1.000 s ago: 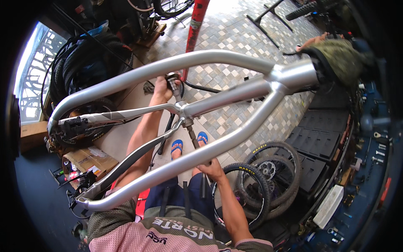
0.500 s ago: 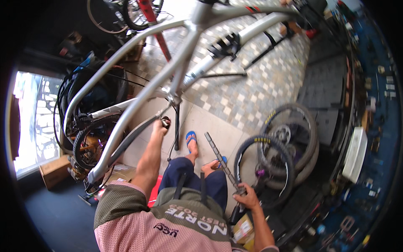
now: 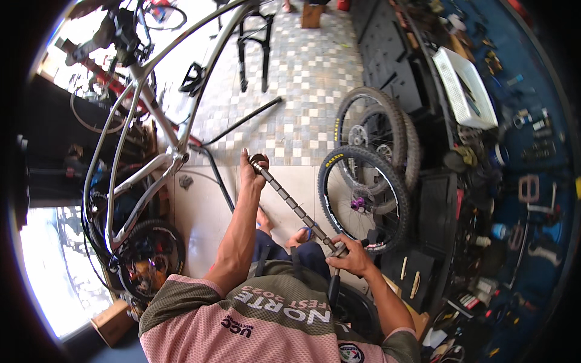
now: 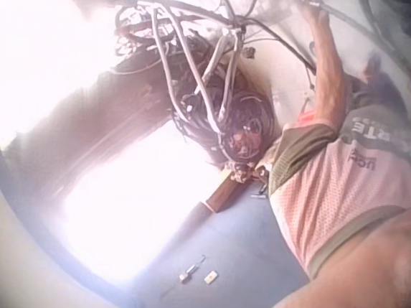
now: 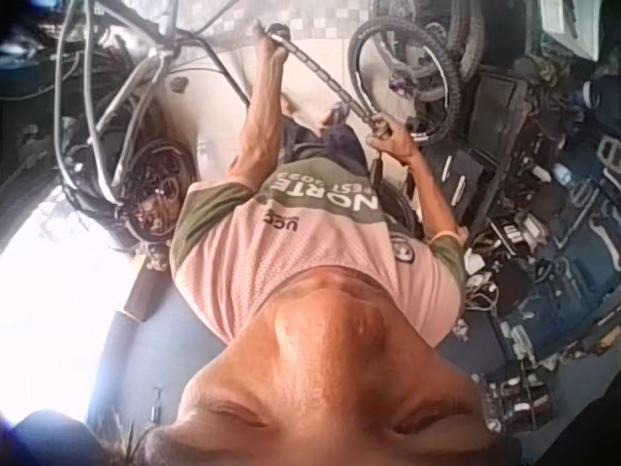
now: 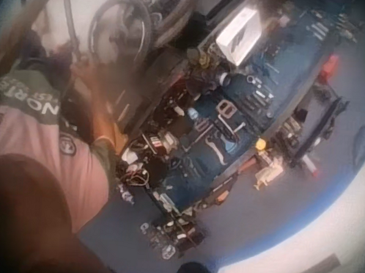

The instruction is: The person assembles a bicycle by installing the bottom bracket, attaching the crankset, and fitting pedals. They use a wrench and a rag to clean and secure components, then walk outside with the crankset and pedals.

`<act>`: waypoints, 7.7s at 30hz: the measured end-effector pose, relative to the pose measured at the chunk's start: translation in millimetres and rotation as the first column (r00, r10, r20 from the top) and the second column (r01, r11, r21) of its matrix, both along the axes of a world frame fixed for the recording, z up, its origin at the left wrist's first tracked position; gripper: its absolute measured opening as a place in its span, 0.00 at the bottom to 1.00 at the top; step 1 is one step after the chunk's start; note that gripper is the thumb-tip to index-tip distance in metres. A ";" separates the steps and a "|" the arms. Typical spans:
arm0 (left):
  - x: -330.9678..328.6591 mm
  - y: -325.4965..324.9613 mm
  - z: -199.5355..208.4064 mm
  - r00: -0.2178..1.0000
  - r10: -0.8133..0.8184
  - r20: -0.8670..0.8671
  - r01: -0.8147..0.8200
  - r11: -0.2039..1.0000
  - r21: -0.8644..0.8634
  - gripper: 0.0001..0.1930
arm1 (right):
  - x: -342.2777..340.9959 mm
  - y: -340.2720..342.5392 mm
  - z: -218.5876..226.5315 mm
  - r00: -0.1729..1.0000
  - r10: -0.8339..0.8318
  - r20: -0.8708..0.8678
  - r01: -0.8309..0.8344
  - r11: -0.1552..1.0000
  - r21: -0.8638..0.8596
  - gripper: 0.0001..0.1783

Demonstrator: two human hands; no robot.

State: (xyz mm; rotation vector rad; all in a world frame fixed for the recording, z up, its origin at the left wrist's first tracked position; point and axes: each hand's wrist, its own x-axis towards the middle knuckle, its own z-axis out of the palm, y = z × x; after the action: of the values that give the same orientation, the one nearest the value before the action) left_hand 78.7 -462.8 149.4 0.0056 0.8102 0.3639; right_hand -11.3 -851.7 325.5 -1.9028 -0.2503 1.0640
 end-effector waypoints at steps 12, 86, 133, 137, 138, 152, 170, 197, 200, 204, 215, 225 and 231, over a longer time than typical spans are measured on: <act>81.3 -144.3 151.1 0.879 -0.466 -0.104 0.436 0.696 0.570 0.22 | -28.1 -83.5 59.4 0.755 -0.065 0.653 0.173 0.980 -0.102 0.34; -188.1 -616.2 234.9 -0.637 -0.717 -0.283 -0.181 -0.218 0.959 0.24 | -352.9 -273.4 152.7 -0.851 -0.079 0.519 0.505 -0.394 0.768 0.06; -348.8 -1247.2 321.9 -0.614 -0.788 0.049 0.287 -0.165 0.944 0.21 | -327.7 -942.4 206.8 -0.516 -0.829 0.214 0.386 -0.002 0.923 0.12; -349.1 -1251.5 313.3 -0.661 -0.749 0.046 0.290 -0.198 0.936 0.19 | -331.5 -948.5 193.2 -0.527 -0.822 0.216 0.376 0.002 0.926 0.12; -349.0 -1252.5 311.6 -0.668 -0.742 0.056 0.296 -0.196 0.935 0.19 | -333.8 -951.2 189.2 -0.527 -0.821 0.221 0.376 0.008 0.927 0.12; -363.5 -1250.4 300.1 -0.570 -0.822 0.007 0.084 -0.050 0.995 0.17 | -344.9 -907.0 202.7 -0.709 -0.676 0.199 0.375 -0.122 0.919 0.13; -346.3 -1257.6 325.6 -0.498 -0.867 -0.009 0.175 -0.111 0.978 0.19 | -325.8 -920.7 244.8 -0.491 -0.445 0.748 0.848 -0.049 0.528 0.09; -351.1 -1265.0 328.1 -0.403 -0.897 -0.180 -0.005 -0.195 0.981 0.27 | -376.9 -946.5 295.2 -0.209 0.242 0.947 0.793 -0.525 0.309 0.15; -345.9 -1257.6 328.8 -0.374 -0.900 -0.225 0.000 -0.242 0.970 0.26 | -372.1 -937.1 295.1 -0.186 0.191 0.964 0.776 -0.574 0.263 0.17; -340.1 -1254.5 331.1 -0.423 -0.854 -0.302 -0.090 -0.292 0.952 0.33 | -367.2 -926.9 296.9 -0.291 0.108 0.951 0.808 -0.505 0.304 0.20; -291.1 -1223.9 316.2 -0.264 -0.730 -0.630 -0.484 -0.465 0.741 0.49 | -338.5 -911.0 255.8 -0.468 -0.233 0.852 0.869 -0.298 0.395 0.24; -256.0 -999.3 324.3 -0.598 -0.799 -0.070 -0.176 0.045 0.983 0.08 | -321.2 -750.0 181.7 -0.679 -0.380 0.628 0.697 -0.066 0.714 0.16; -168.3 -814.1 290.5 -0.390 -0.872 -0.297 -0.237 -0.216 0.947 0.12 | -237.4 -621.0 173.4 -0.441 -0.640 0.629 0.810 0.018 0.586 0.17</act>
State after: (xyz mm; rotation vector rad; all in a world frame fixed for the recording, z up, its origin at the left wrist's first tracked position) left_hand -89.7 -1276.9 439.8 1.3623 -1.1750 -0.7335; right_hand -248.7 -1472.7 498.8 -1.8112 0.7490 -1.1503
